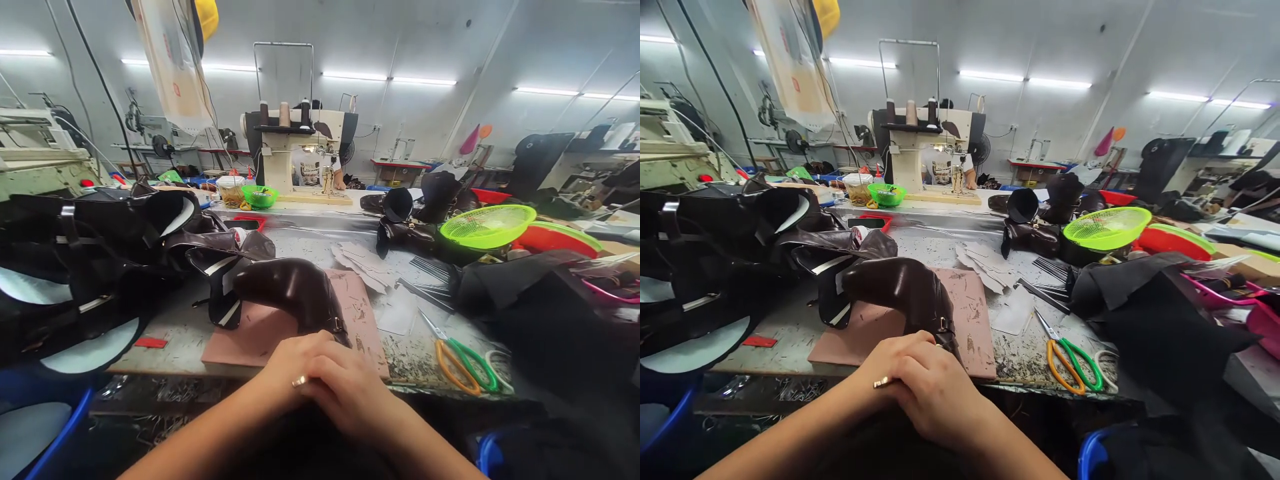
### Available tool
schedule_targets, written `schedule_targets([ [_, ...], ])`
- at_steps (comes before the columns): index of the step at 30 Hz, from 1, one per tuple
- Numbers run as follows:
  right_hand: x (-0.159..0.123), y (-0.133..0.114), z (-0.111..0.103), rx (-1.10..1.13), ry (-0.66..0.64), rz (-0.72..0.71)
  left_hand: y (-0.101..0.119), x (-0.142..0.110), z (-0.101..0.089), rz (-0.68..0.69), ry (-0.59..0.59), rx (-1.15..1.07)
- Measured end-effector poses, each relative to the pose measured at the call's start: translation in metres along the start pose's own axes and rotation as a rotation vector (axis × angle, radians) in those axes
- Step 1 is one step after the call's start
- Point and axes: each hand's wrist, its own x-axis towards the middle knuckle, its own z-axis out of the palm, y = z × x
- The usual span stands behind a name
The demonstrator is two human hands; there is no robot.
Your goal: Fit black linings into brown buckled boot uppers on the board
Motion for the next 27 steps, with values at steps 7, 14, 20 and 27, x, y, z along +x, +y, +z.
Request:
schedule_targets([
  [7, -0.010, 0.008, -0.007, 0.121, 0.082, -0.017, 0.005, -0.007, -0.011, 0.038, -0.141, -0.265],
  [14, -0.024, 0.055, -0.029, -0.191, 0.365, 0.056, 0.012, -0.002, -0.022, -0.227, -0.085, -0.568],
  [20, -0.026, 0.073, -0.014, -0.491, 0.323, -0.039, -0.001, 0.000, -0.019, -0.396, -0.140, -0.699],
  [27, -0.007, 0.059, -0.005, -0.161, 0.333, 0.060, 0.007, -0.006, -0.024, -0.183, -0.198, -0.566],
])
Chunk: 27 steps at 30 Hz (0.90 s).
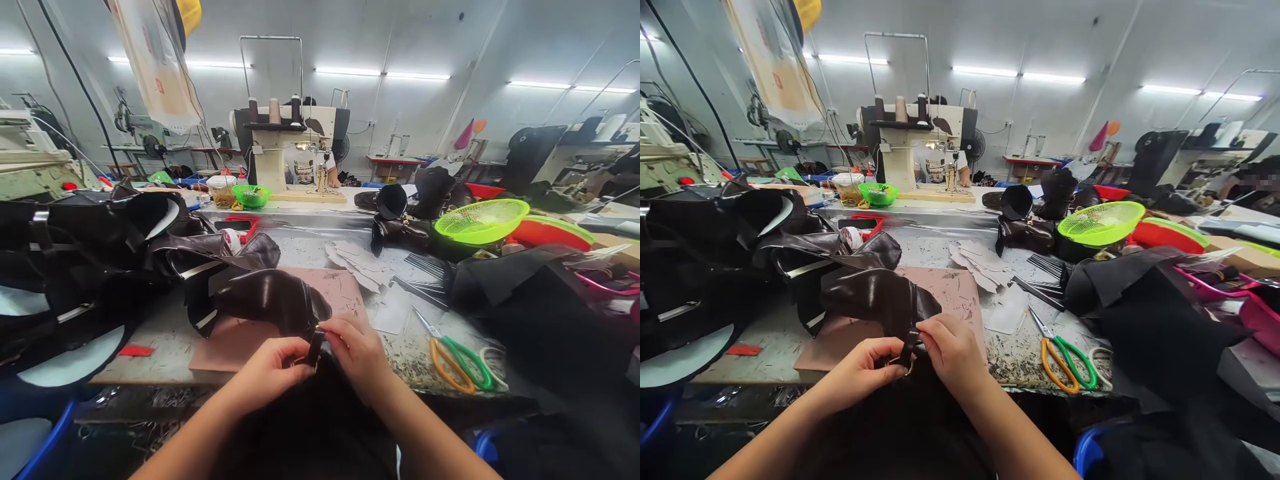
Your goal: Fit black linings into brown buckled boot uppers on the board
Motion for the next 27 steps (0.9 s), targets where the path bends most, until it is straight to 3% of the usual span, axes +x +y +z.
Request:
schedule_targets([
  [6, 0.016, -0.006, 0.000, 0.369, -0.450, 0.447, -0.002, -0.005, -0.001, 0.107, 0.009, 0.175],
  [10, 0.028, -0.008, -0.008, 0.315, -0.642, 0.481, -0.008, -0.003, 0.000, 0.102, 0.060, 0.072],
  [16, 0.016, -0.010, -0.013, 0.562, -0.667, 0.536, -0.015, 0.002, -0.001, -0.027, 0.122, -0.239],
  [23, 0.000, -0.012, -0.010, 0.357, -0.600, 0.565, -0.012, 0.005, 0.006, -0.045, 0.105, -0.200],
  [27, 0.000, -0.009, -0.007, 0.374, -0.568, 0.635, -0.012, 0.006, 0.010, -0.052, 0.148, -0.110],
])
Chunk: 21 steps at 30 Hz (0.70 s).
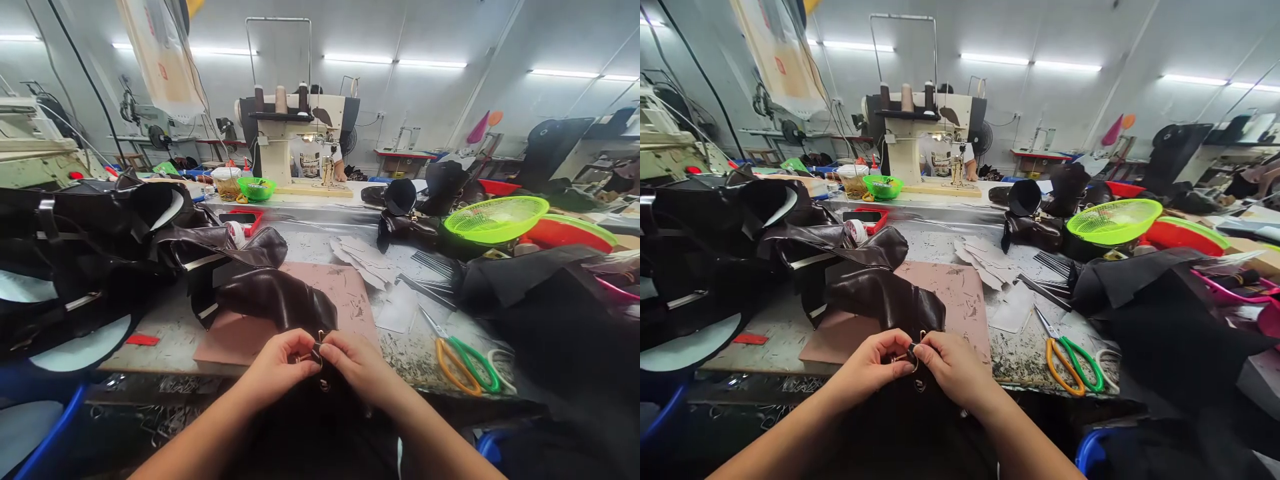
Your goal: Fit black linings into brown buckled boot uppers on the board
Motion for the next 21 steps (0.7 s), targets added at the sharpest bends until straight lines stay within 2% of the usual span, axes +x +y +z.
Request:
schedule_targets([
  [3, -0.004, 0.003, 0.000, 0.155, -0.033, 0.038, -0.001, 0.000, -0.001, 0.003, 0.040, 0.027],
  [5, -0.010, 0.004, 0.000, 0.158, -0.064, -0.009, -0.002, 0.001, -0.002, 0.004, 0.061, -0.012],
  [8, -0.017, 0.007, 0.005, -0.090, -0.038, -0.241, -0.002, 0.001, -0.004, -0.032, 0.068, -0.117],
  [11, -0.016, 0.017, 0.015, -0.327, 0.094, -0.467, -0.002, 0.002, -0.003, -0.075, 0.061, -0.179],
  [14, -0.013, 0.034, 0.021, -0.424, 0.229, -0.542, -0.003, 0.004, -0.002, -0.071, 0.074, -0.164],
  [18, -0.017, 0.055, 0.017, -0.212, 0.385, -0.550, -0.003, 0.004, 0.000, -0.042, 0.140, 0.014],
  [21, -0.024, 0.063, 0.016, 0.020, 0.408, -0.498, -0.001, 0.000, 0.003, -0.025, 0.138, 0.381],
])
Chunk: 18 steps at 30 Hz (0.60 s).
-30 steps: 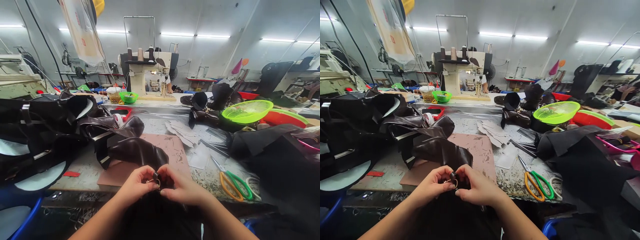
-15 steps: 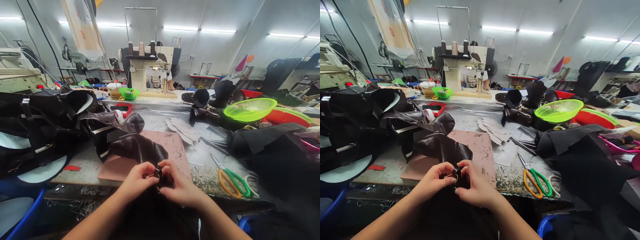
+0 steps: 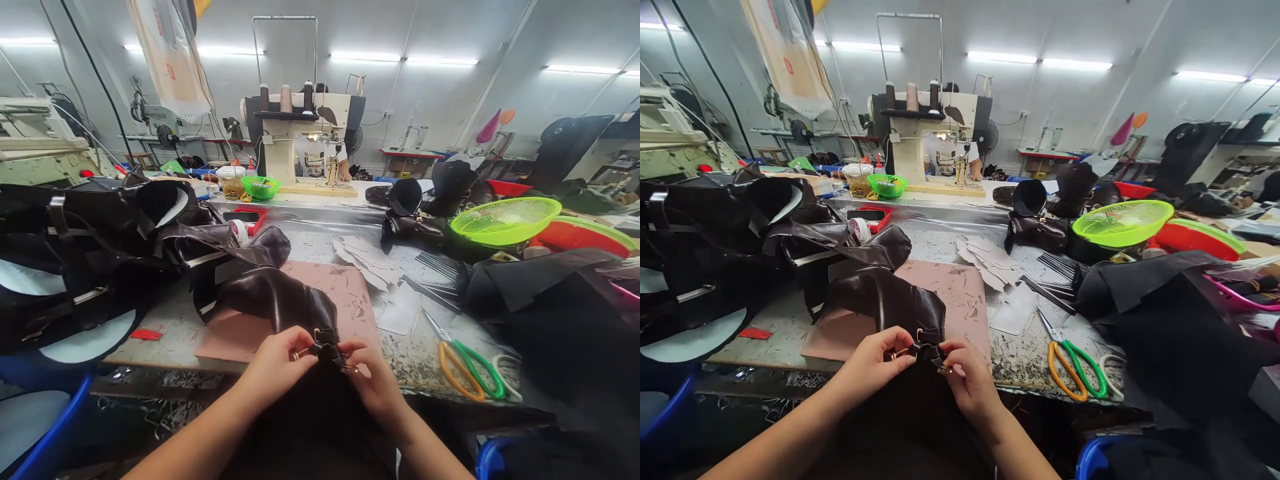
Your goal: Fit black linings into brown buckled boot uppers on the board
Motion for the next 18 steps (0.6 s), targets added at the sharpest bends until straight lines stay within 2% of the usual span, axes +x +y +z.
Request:
schedule_targets([
  [3, -0.006, -0.001, 0.003, 0.136, 0.050, 0.105, 0.008, -0.003, 0.003, 0.062, -0.023, 0.375],
  [6, -0.010, -0.002, 0.007, 0.249, 0.081, 0.184, 0.017, 0.001, 0.008, 0.139, -0.041, 0.477],
  [9, -0.014, -0.004, 0.004, 0.305, 0.063, 0.201, 0.020, 0.009, 0.012, 0.118, -0.071, 0.405],
  [13, -0.019, -0.011, -0.007, 0.179, 0.071, 0.178, 0.016, 0.016, 0.014, 0.058, -0.031, 0.303],
  [15, -0.017, -0.014, -0.009, 0.177, 0.080, 0.233, 0.013, 0.016, 0.016, 0.031, -0.016, 0.248],
  [18, -0.008, -0.016, -0.007, 0.286, 0.064, 0.385, 0.010, 0.018, 0.018, -0.076, -0.068, 0.073],
])
